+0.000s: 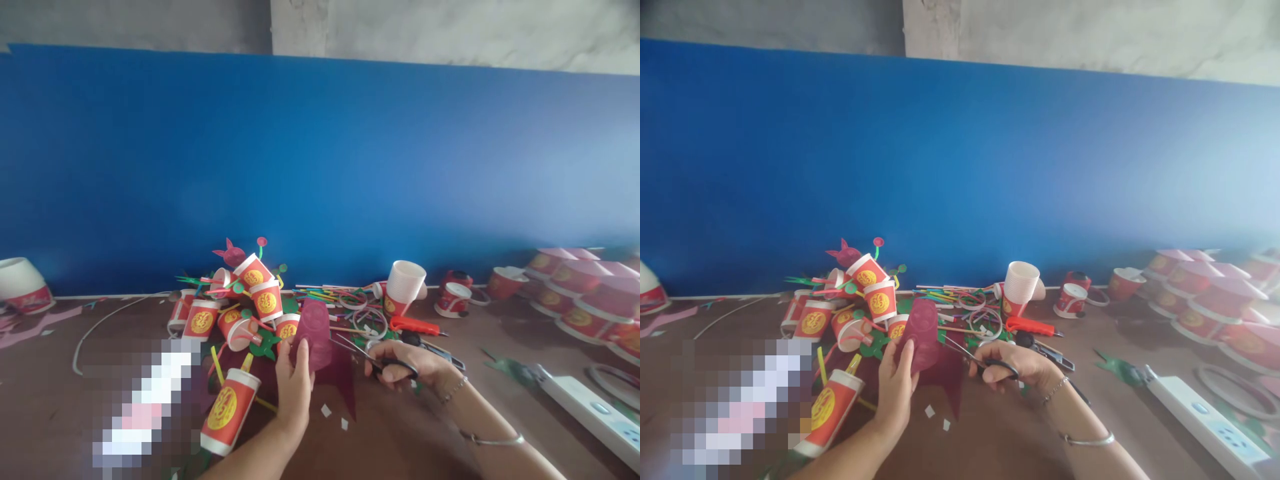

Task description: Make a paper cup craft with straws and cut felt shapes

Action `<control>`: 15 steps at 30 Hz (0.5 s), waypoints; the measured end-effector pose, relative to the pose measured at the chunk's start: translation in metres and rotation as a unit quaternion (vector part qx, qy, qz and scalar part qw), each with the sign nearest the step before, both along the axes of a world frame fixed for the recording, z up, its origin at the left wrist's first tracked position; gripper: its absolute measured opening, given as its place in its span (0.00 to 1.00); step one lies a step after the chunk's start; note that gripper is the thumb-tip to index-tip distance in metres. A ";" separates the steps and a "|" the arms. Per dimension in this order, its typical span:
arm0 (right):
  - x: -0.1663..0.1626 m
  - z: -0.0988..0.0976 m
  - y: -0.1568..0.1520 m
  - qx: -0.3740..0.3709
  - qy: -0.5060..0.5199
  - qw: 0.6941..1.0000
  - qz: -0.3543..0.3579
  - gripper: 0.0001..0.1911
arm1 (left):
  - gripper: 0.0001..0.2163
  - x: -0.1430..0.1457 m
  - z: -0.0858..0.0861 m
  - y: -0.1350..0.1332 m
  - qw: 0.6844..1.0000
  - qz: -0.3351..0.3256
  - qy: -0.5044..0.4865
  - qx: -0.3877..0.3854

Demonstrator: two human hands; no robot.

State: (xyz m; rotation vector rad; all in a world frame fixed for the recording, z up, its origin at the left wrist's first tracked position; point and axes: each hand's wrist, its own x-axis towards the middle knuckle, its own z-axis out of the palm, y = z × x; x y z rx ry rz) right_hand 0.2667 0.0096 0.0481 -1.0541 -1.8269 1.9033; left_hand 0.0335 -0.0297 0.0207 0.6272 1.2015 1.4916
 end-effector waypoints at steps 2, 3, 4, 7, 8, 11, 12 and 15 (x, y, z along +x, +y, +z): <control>0.003 -0.002 0.001 -0.008 -0.012 1.000 0.009 0.23 | 0.14 0.000 0.000 -0.001 1.000 0.010 0.006 -0.013; 0.004 -0.003 0.001 -0.008 -0.021 1.000 0.015 0.23 | 0.13 0.001 -0.001 -0.002 1.000 0.010 0.015 -0.013; 0.004 -0.004 0.002 -0.005 -0.027 0.999 0.021 0.22 | 0.14 0.001 -0.003 -0.002 1.000 0.007 0.029 -0.008; -0.001 -0.004 0.001 0.010 -0.017 0.999 0.030 0.22 | 0.15 0.001 -0.009 0.000 0.996 0.001 0.082 0.028; -0.004 -0.003 0.000 0.013 -0.010 0.999 0.032 0.22 | 0.15 0.001 -0.011 0.001 0.994 -0.005 0.099 0.041; -0.013 -0.002 -0.003 0.018 0.000 0.999 0.035 0.23 | 0.15 0.001 -0.016 0.004 0.989 -0.036 0.126 0.062; -0.017 -0.001 -0.004 0.015 -0.004 0.999 0.037 0.23 | 0.15 0.001 -0.017 0.005 0.989 -0.046 0.127 0.066; -0.024 -0.002 -0.007 0.003 -0.013 0.999 0.039 0.22 | 0.17 0.001 -0.017 0.007 0.989 -0.045 0.119 0.073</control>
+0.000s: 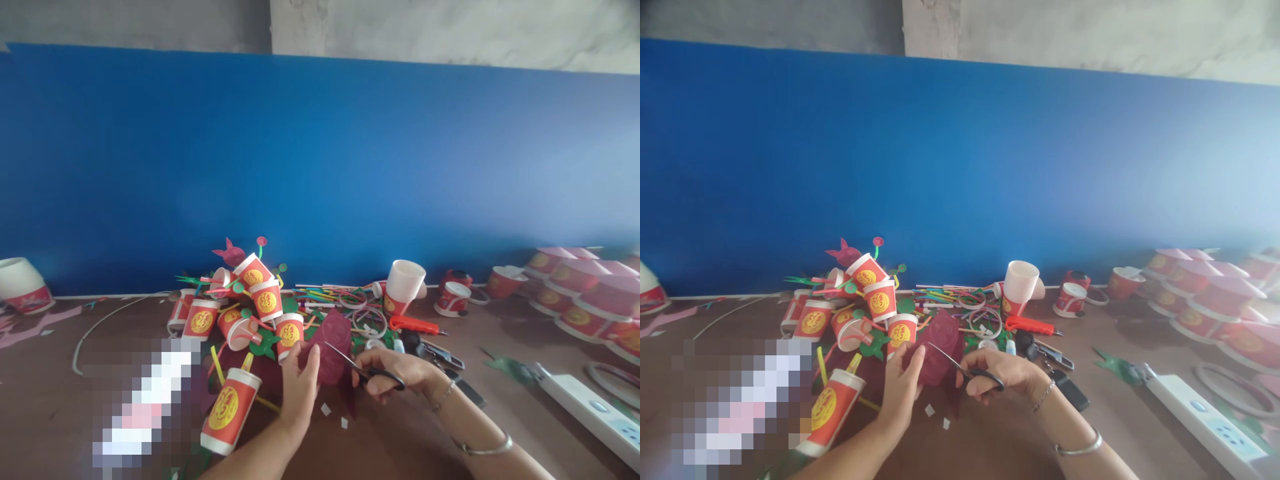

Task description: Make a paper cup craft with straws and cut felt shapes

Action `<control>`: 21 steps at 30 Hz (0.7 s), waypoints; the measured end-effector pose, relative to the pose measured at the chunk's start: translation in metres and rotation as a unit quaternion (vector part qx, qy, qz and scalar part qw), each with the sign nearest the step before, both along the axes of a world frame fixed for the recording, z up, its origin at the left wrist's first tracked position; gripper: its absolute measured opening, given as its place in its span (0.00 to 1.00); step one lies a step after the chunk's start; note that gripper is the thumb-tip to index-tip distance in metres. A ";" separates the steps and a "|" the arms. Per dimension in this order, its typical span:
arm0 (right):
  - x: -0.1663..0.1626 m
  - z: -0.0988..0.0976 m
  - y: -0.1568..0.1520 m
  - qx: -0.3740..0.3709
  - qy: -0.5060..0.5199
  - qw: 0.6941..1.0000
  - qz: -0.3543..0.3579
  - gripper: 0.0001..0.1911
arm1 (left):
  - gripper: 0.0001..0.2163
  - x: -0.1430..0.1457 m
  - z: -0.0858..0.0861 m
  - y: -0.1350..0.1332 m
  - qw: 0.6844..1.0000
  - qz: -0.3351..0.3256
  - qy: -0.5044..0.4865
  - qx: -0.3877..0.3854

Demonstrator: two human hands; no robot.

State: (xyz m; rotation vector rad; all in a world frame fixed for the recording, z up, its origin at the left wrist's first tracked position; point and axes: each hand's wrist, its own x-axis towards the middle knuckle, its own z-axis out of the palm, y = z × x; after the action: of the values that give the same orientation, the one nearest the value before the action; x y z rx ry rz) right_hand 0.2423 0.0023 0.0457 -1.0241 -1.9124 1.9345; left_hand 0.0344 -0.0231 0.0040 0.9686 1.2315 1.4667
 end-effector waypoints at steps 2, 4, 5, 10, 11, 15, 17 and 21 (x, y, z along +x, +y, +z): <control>-0.004 -0.002 -0.001 0.001 -0.002 1.000 -0.008 0.21 | 0.17 0.000 0.001 0.000 1.000 0.007 -0.006 -0.001; -0.006 -0.005 -0.002 0.014 0.001 1.000 -0.020 0.19 | 0.17 0.001 0.003 0.000 1.000 0.011 -0.010 -0.014; -0.007 -0.006 -0.002 0.023 0.003 0.999 -0.026 0.18 | 0.16 0.001 0.003 0.000 1.000 0.012 -0.014 -0.026; -0.009 -0.015 -0.003 0.044 0.007 0.998 -0.045 0.14 | 0.19 0.001 0.004 -0.001 0.998 0.000 -0.023 -0.060; -0.009 -0.016 -0.003 0.040 0.007 0.998 -0.046 0.14 | 0.20 0.001 0.003 -0.001 0.998 -0.009 -0.017 -0.057; -0.008 -0.019 -0.002 0.021 0.001 0.998 -0.059 0.13 | 0.21 0.000 0.003 -0.001 0.998 -0.006 -0.015 -0.061; -0.008 -0.019 -0.002 0.018 -0.003 0.998 -0.060 0.14 | 0.23 0.000 0.003 -0.002 0.997 0.008 -0.024 -0.070; -0.008 -0.015 -0.003 0.008 0.002 0.999 -0.051 0.16 | 0.24 0.000 0.000 -0.001 0.997 0.011 -0.011 -0.075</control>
State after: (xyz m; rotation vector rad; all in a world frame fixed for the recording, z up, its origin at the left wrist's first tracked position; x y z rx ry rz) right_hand 0.2344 -0.0005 0.0305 -1.0904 -1.8322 1.8609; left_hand 0.0344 -0.0245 0.0039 0.8386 1.3205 1.3763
